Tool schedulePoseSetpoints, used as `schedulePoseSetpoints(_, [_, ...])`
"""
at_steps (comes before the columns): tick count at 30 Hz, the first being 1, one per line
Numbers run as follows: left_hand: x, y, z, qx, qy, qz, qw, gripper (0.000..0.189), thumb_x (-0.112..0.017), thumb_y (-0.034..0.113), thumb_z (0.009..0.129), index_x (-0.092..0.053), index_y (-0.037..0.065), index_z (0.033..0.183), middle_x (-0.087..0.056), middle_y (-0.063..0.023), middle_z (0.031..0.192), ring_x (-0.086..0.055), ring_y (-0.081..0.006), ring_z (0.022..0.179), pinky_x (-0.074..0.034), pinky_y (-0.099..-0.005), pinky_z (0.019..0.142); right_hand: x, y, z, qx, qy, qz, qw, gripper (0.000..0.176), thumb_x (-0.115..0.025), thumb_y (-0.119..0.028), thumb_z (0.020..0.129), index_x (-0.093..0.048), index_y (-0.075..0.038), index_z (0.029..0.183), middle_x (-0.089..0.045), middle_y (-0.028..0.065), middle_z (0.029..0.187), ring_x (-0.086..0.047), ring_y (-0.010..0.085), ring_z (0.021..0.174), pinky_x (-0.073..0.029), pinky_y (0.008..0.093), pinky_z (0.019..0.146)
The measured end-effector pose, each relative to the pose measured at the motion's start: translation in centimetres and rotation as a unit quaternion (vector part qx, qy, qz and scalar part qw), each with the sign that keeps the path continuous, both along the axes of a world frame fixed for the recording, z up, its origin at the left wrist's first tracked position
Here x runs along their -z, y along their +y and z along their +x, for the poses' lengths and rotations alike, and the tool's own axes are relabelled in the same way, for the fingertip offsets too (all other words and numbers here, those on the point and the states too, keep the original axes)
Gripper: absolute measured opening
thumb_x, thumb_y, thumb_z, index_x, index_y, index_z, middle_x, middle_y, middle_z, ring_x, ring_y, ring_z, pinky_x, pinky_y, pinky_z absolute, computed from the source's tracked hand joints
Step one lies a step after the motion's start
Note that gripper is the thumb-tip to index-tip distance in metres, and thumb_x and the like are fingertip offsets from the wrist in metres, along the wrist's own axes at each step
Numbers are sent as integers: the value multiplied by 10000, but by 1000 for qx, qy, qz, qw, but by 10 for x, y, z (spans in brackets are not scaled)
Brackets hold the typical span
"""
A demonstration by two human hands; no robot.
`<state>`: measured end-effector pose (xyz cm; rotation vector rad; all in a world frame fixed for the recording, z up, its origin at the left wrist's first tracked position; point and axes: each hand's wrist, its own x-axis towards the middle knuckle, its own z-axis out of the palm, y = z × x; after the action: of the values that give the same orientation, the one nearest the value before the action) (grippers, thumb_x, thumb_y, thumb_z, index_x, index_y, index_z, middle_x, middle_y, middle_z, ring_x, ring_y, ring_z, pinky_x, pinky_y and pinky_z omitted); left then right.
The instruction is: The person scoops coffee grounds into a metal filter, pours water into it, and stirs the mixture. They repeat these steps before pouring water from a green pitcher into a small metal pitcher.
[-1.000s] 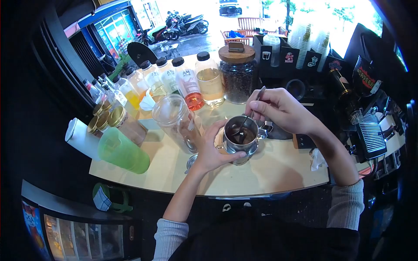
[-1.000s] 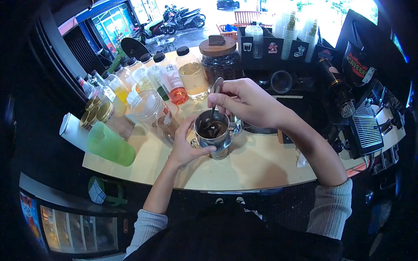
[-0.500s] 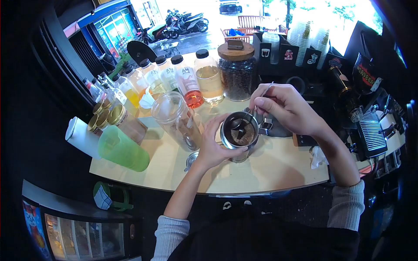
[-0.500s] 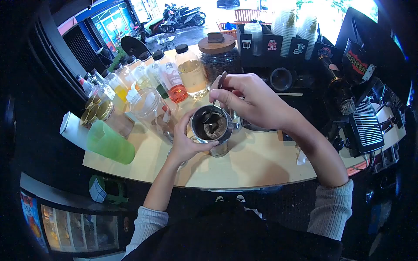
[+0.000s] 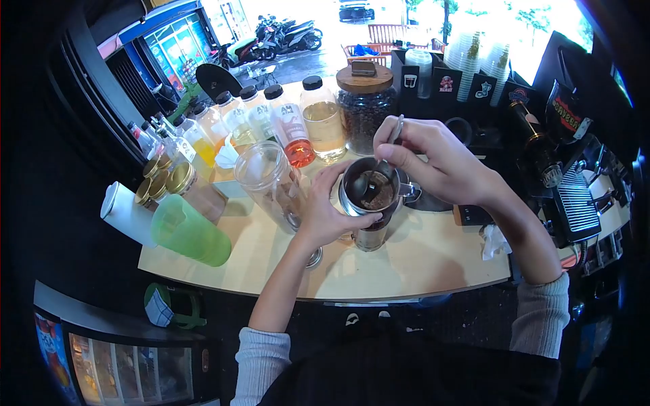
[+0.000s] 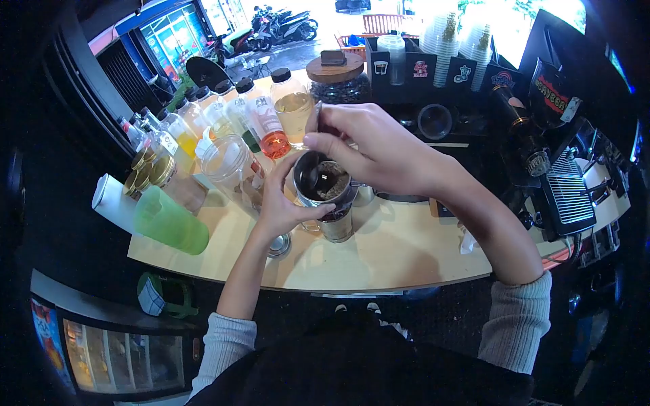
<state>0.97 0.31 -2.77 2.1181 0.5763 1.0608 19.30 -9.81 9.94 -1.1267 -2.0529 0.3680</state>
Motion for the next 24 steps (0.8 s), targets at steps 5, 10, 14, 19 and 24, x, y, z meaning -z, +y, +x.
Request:
schedulePoseSetpoints(5, [0, 0, -4, -17, -6, 56, 998, 858, -869, 343, 479, -540, 96, 1231, -580, -88, 1201, -491, -293, 1165, -334, -434, 1034, 0, 1, -2, -35, -54, 78, 995, 189, -511, -155, 958, -534, 23, 900, -546, 109, 758, -561, 226, 702, -453, 326, 651])
schedulePoseSetpoints(10, [1, -1, -5, -36, -9, 97, 995, 864, -863, 339, 483, -530, 108, 1246, -580, -67, 1211, -472, -286, 1186, -293, -449, 1055, -6, -3, -2, -40, -53, 31, 997, 185, -505, -150, 954, -525, 25, 896, -542, 127, 796, -559, 282, 720, -454, 353, 668])
schedulePoseSetpoints(14, [-2, -2, -5, -22, -6, 140, 990, 855, -863, 341, 495, -528, 115, 1248, -582, -59, 1224, -500, -253, 1184, -255, -448, 1071, -3, -1, -3, -31, -64, 99, 992, 186, -499, -147, 953, -515, 30, 896, -530, 136, 818, -552, 296, 729, -448, 361, 665])
schedulePoseSetpoints(19, [-3, -2, -6, -16, -7, 179, 984, 856, -866, 334, 499, -521, 122, 1254, -584, -57, 1230, -525, -229, 1180, -236, -459, 1075, -4, -12, -9, -71, -114, 65, 989, 166, -500, -130, 942, -512, 35, 925, -530, 163, 841, -553, 348, 791, -453, 416, 738])
schedulePoseSetpoints(24, [-4, 0, -10, -27, 3, 192, 981, 862, -871, 315, 495, -511, 136, 1258, -587, -44, 1226, -523, -218, 1189, -211, -491, 1081, 0, -19, -2, -93, -163, 134, 973, 133, -515, -106, 921, -528, 21, 959, -551, 159, 867, -552, 353, 839, -459, 453, 790])
